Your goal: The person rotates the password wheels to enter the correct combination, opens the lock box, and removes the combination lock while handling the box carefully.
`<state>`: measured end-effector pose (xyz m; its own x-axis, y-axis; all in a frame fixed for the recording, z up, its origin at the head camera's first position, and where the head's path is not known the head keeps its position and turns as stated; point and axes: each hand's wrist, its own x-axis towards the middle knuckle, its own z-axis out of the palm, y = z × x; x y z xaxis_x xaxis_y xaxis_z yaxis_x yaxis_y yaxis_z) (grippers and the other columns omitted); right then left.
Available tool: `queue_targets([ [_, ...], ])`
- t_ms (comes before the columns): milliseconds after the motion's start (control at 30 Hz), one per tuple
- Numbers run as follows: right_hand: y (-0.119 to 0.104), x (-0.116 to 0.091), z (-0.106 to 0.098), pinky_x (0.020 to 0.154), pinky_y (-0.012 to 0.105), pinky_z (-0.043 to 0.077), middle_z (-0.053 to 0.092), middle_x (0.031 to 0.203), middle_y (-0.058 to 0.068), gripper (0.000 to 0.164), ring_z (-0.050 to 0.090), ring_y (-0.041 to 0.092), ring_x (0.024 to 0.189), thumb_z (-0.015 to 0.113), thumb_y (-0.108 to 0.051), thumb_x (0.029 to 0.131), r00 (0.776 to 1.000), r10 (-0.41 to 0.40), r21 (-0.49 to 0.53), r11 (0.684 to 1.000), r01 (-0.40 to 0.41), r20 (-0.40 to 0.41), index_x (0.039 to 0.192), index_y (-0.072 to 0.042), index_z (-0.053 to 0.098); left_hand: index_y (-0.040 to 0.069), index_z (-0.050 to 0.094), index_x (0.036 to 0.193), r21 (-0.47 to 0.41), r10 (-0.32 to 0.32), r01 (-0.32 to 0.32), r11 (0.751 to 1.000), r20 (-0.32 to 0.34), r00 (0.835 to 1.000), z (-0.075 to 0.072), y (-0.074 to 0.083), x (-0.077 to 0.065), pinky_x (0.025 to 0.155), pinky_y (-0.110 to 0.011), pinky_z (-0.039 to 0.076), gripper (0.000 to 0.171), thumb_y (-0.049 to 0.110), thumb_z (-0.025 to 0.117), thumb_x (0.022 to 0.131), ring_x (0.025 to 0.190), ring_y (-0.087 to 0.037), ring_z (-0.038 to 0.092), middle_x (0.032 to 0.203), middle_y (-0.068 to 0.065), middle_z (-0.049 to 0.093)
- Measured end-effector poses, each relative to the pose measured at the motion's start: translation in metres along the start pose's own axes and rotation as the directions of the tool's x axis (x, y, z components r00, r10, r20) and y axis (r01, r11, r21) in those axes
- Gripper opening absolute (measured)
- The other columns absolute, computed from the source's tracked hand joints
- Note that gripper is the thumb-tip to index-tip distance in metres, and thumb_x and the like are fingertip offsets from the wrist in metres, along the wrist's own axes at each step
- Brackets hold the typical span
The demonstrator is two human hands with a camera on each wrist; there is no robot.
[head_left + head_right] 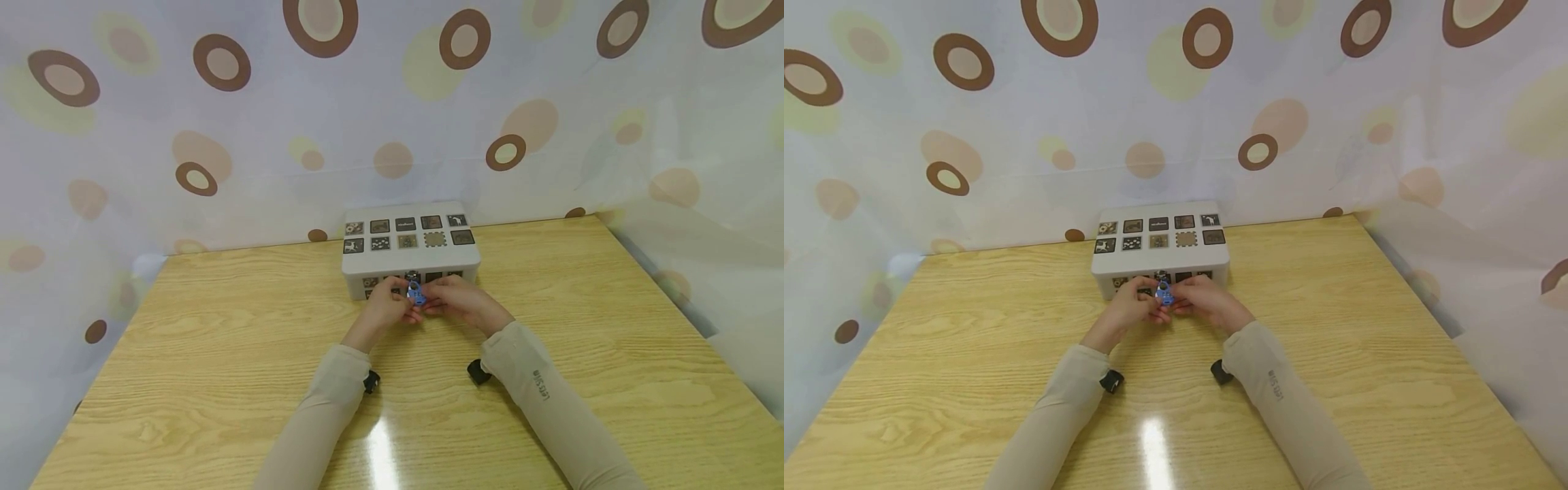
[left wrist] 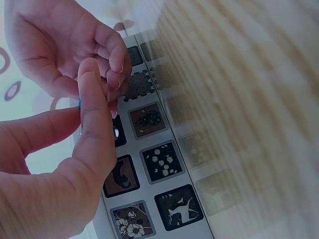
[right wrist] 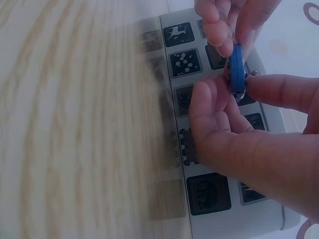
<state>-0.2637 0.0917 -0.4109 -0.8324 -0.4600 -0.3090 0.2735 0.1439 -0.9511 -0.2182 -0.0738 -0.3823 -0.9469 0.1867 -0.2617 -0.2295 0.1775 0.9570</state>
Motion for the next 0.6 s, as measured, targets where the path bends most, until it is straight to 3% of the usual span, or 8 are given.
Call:
queue_targets([
  [133,0.000,0.000,0.000,0.080,0.024,0.055,0.062,0.089,0.006,0.043,0.061,0.012,0.079,0.046,-0.008,0.099,1.000,-0.002,0.000,1.000,0.002,0.010,0.130,0.022,0.040,-0.008,0.038,0.136,-0.018,0.004,-0.004,1.000,-0.013,1.000,-0.001,-0.013,0.013,0.078,-0.043,0.058,0.041,-0.007,0.048,0.096,0.074,-0.033,0.070,0.099,-0.035,0.063],
  [300,0.001,0.001,0.000,0.077,0.023,0.055,0.062,0.086,0.004,0.041,0.060,0.011,0.076,0.046,-0.006,0.099,1.000,-0.007,0.002,1.000,0.007,0.011,0.128,0.022,0.041,-0.007,0.041,0.133,-0.032,0.005,-0.006,0.999,-0.032,0.999,0.000,-0.015,0.013,0.074,-0.040,0.059,0.038,-0.007,0.049,0.095,0.064,-0.021,0.067,0.092,-0.031,0.066],
  [600,0.000,-0.001,0.000,0.075,0.023,0.055,0.061,0.084,0.004,0.041,0.060,0.011,0.075,0.044,-0.007,0.100,1.000,-0.016,0.000,1.000,0.016,0.016,0.128,0.023,0.040,-0.007,0.040,0.134,-0.020,0.013,-0.013,1.000,-0.026,1.000,0.000,-0.014,0.012,0.076,-0.041,0.059,0.039,-0.007,0.049,0.096,0.067,-0.024,0.069,0.093,-0.030,0.066],
])
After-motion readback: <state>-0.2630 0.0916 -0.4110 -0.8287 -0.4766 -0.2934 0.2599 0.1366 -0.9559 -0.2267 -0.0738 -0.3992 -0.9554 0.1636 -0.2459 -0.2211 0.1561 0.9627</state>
